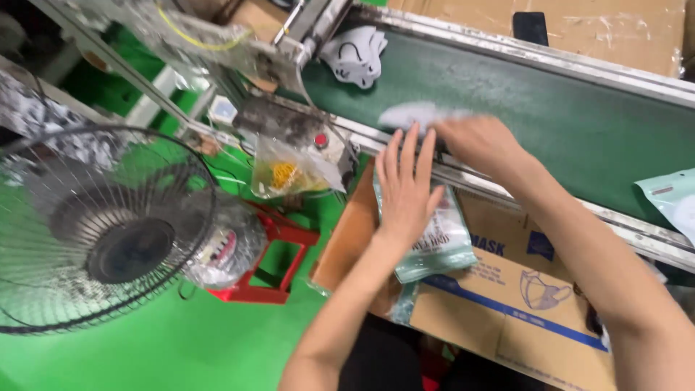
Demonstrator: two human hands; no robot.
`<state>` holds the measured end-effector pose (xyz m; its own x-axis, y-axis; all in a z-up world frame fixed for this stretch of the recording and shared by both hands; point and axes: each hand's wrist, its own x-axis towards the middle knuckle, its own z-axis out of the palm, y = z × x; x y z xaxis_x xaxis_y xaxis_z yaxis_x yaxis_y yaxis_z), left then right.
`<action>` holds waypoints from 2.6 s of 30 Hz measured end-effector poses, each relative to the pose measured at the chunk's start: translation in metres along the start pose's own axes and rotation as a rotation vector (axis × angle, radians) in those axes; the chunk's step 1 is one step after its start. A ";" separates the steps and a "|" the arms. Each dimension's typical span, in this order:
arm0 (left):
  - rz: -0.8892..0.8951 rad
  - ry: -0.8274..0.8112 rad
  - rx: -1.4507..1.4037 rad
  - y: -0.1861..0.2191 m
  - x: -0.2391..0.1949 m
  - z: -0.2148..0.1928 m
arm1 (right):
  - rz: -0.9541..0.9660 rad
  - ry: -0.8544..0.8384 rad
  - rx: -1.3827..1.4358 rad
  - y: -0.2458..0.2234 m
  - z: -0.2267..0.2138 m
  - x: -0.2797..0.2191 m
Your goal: The recorder is picking up stacks of face masks from a conveyor belt and putting them into individual plastic packets.
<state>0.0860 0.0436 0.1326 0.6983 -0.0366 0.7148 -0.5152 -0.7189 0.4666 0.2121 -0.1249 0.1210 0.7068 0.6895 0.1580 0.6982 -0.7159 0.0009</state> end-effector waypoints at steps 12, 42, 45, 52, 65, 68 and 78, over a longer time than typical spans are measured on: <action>-0.144 -0.551 -0.574 0.082 -0.156 0.086 | 0.768 0.365 0.783 -0.092 0.059 -0.333; -0.099 -0.444 -0.568 0.076 -0.164 0.061 | 0.822 0.679 0.890 -0.113 0.114 -0.334; 0.100 -0.311 -0.323 0.039 -0.157 0.039 | 0.848 0.840 0.935 -0.110 0.103 -0.323; 0.303 -0.491 0.141 -0.010 -0.178 0.054 | 0.952 0.877 1.472 -0.104 0.125 -0.286; 0.186 -0.270 -0.275 0.052 -0.125 0.022 | 1.040 0.457 1.550 -0.136 0.075 -0.263; 0.095 -0.183 -0.352 0.075 -0.119 0.017 | 0.889 0.505 0.653 -0.147 0.042 -0.254; -0.613 -0.210 -0.755 0.082 -0.173 0.042 | 1.036 0.876 1.076 -0.149 0.049 -0.269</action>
<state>-0.0562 -0.0382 0.0256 0.9858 0.0190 0.1667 -0.1662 -0.0272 0.9857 -0.0760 -0.1982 0.0303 0.8629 -0.4925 0.1135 0.0455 -0.1480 -0.9879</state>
